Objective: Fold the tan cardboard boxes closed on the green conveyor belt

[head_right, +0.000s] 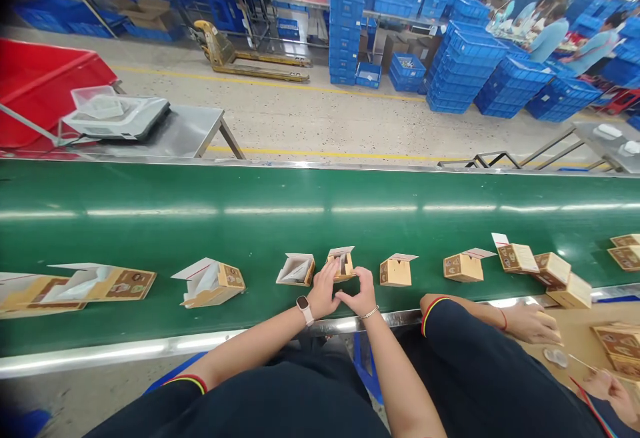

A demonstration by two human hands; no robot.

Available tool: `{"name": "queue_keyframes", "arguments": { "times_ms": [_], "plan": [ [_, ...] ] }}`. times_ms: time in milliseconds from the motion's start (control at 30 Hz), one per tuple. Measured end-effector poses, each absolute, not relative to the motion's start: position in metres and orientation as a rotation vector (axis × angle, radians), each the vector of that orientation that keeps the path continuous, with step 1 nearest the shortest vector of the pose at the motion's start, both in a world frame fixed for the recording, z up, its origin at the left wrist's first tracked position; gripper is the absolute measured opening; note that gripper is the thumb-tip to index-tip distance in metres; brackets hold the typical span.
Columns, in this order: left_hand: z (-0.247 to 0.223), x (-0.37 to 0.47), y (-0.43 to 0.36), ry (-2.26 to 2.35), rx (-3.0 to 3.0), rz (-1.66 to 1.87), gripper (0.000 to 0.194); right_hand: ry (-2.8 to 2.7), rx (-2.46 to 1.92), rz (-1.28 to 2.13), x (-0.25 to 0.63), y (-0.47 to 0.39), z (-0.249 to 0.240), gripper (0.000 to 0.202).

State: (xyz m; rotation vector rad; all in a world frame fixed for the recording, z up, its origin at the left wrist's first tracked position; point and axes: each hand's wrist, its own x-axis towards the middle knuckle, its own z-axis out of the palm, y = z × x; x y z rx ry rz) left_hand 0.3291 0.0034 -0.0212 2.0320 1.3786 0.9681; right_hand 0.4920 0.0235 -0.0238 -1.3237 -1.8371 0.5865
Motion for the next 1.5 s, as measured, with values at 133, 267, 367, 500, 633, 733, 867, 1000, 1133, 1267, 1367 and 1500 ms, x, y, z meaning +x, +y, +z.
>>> {"name": "queue_keyframes", "arguments": {
  "times_ms": [133,267,367,500,633,733,867,1000,1133,1267,1367,1500],
  "plan": [
    [-0.003,0.324,0.030,1.365,2.093,0.752,0.065,-1.874,-1.404,0.451,0.501,0.014,-0.021,0.045],
    [0.006,0.321,0.049,1.402,2.146,0.605,0.051,-2.038,-1.402,0.392,0.504,0.025,-0.011,0.043],
    [0.008,0.322,0.057,1.366,2.141,0.580,0.044,-2.149,-1.382,0.390,0.504,0.042,-0.005,0.038],
    [0.013,0.326,0.064,1.266,2.121,0.583,0.050,-2.232,-1.299,0.395,0.507,0.052,-0.006,0.032],
    [0.022,0.330,0.068,1.235,2.121,0.477,0.066,-2.196,-1.275,0.202,0.511,0.046,-0.013,0.036],
    [0.028,0.334,0.071,1.189,2.151,0.352,0.062,-2.220,-1.335,0.089,0.515,0.039,-0.015,0.040],
    [0.032,0.340,0.068,1.163,2.162,0.319,0.043,-2.392,-1.419,0.128,0.521,0.038,-0.006,0.039],
    [0.036,0.349,0.066,1.121,2.223,0.392,0.043,-2.509,-1.453,0.253,0.531,0.046,0.011,0.039],
    [0.046,0.359,0.075,1.084,2.271,0.251,0.040,-2.503,-1.376,0.395,0.543,0.053,0.015,0.039],
    [0.052,0.372,0.089,1.118,2.233,0.137,0.034,-2.147,-1.299,0.434,0.549,0.048,0.002,0.030],
    [0.048,0.381,0.094,1.132,2.129,0.236,0.040,-1.712,-1.392,0.434,0.541,0.041,-0.012,0.028],
    [0.028,0.389,0.078,1.210,1.987,0.498,0.038,-1.243,-1.577,0.471,0.526,0.036,-0.025,0.036]
  ]
}}
